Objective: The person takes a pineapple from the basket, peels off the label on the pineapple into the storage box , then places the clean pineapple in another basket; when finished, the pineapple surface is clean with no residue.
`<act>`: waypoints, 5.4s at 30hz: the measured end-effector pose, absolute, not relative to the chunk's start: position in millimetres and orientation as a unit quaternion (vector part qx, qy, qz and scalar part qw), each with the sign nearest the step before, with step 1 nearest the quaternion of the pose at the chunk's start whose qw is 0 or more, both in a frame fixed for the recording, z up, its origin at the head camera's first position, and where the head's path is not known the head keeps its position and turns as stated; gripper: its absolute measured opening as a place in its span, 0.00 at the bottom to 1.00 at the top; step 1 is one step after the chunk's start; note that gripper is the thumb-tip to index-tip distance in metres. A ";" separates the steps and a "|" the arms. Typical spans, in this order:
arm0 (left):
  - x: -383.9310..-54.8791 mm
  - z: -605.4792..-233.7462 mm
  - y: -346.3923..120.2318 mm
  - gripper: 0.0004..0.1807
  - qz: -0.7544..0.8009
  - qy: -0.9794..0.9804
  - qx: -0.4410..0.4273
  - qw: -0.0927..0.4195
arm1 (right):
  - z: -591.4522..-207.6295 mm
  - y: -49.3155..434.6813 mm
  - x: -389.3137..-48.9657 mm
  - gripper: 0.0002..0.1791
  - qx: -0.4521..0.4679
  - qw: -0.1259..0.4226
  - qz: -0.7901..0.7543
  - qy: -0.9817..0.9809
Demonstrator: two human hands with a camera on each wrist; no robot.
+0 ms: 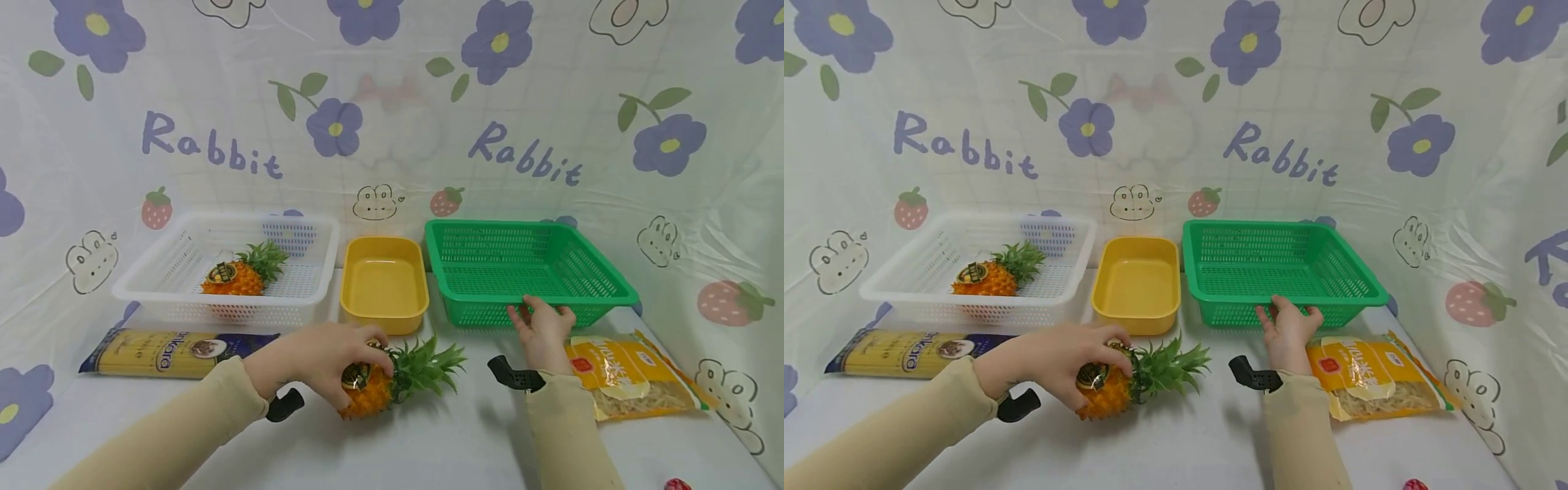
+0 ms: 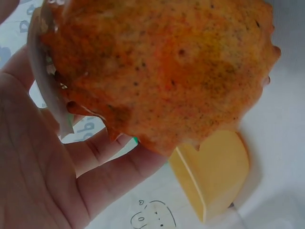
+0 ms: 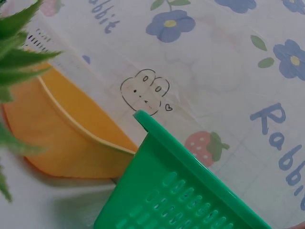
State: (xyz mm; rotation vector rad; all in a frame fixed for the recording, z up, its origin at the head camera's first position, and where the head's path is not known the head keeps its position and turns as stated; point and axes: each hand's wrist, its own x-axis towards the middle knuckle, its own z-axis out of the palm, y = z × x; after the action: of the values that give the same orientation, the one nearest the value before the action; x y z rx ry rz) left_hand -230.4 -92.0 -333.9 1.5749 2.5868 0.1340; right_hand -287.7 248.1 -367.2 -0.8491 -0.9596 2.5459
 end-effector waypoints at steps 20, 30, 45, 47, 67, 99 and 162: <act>-225.1 -345.0 -84.4 0.36 0.006 0.849 0.525 0.061 | -352.9 213.0 -257.2 0.13 -0.148 0.155 0.773 -0.598; -220.7 -346.7 -84.5 0.43 0.018 0.856 0.514 0.052 | -375.4 193.4 -232.7 0.35 0.306 -0.009 0.316 -0.898; -198.2 -379.7 -106.1 0.53 0.358 0.875 0.321 0.052 | -395.2 185.6 -217.1 0.39 0.348 -0.043 0.226 -0.909; -189.8 -387.5 -107.0 0.58 0.405 0.882 0.237 0.048 | -394.9 185.0 -215.0 0.39 0.352 -0.039 0.216 -0.910; -195.4 -420.0 -108.8 0.53 0.532 0.834 0.131 0.069 | -404.9 178.9 -222.2 0.35 0.369 0.070 0.114 -0.920; -244.5 -426.2 -114.8 0.53 0.542 0.824 0.149 0.063 | -402.4 174.1 -253.9 0.38 0.342 0.043 0.117 -0.931; -248.3 -428.4 -115.7 0.50 0.546 0.818 0.168 0.072 | -310.4 68.1 -266.6 0.03 0.397 -0.023 0.081 -0.914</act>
State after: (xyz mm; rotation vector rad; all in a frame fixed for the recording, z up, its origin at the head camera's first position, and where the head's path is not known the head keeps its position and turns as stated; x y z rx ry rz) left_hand -248.3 -115.7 -428.4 0.5032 2.4562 1.6410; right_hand -266.6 68.1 -310.4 1.2645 -2.9148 0.2584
